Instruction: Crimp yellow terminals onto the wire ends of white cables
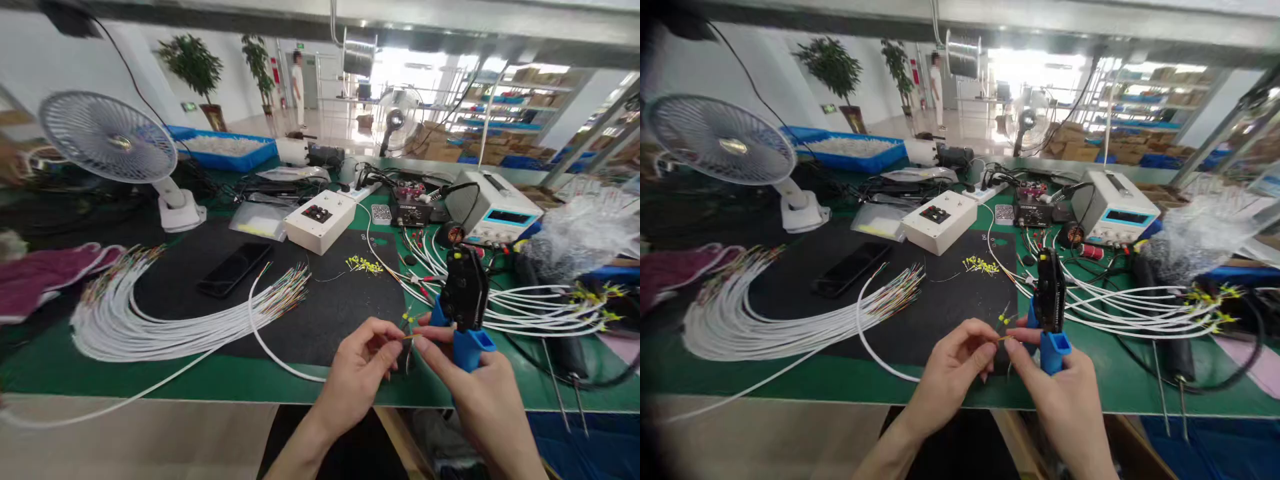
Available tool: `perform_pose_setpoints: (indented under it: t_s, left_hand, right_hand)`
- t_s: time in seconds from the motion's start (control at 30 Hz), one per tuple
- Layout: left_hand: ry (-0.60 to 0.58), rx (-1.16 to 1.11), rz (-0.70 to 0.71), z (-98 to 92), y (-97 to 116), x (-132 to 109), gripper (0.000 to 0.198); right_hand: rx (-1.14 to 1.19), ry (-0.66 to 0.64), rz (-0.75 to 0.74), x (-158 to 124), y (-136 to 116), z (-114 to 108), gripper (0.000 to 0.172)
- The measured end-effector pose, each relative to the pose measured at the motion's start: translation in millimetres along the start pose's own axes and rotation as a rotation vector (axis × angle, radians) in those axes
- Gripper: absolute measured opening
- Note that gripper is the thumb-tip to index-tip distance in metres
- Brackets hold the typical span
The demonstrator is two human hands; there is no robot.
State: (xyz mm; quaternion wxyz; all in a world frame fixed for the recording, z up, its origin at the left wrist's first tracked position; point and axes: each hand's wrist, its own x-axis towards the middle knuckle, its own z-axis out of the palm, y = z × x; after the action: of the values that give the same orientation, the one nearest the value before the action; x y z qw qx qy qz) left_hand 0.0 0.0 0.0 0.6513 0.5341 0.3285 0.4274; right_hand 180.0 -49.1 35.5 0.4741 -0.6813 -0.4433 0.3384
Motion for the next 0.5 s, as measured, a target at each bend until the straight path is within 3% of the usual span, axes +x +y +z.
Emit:
perform_pose_setpoints:
  t_s: [0.13,0.3,0.5]
  left_hand:
    - [-0.002,0.017,0.041,3.7,1.5,2.8,0.017]
    - [0.094,0.092,0.148,6.4,6.7,6.1,0.013]
    - [0.317,0.279,0.335,3.2,23.8,8.8,0.009]
  right_hand:
    - [-0.022,0.003,-0.003,4.4,-2.3,6.0,0.033]
    - [-0.053,0.045,0.015,5.0,-1.0,8.5,0.035]
    - [-0.074,-0.119,-0.027,0.0,14.8,-5.0,0.041]
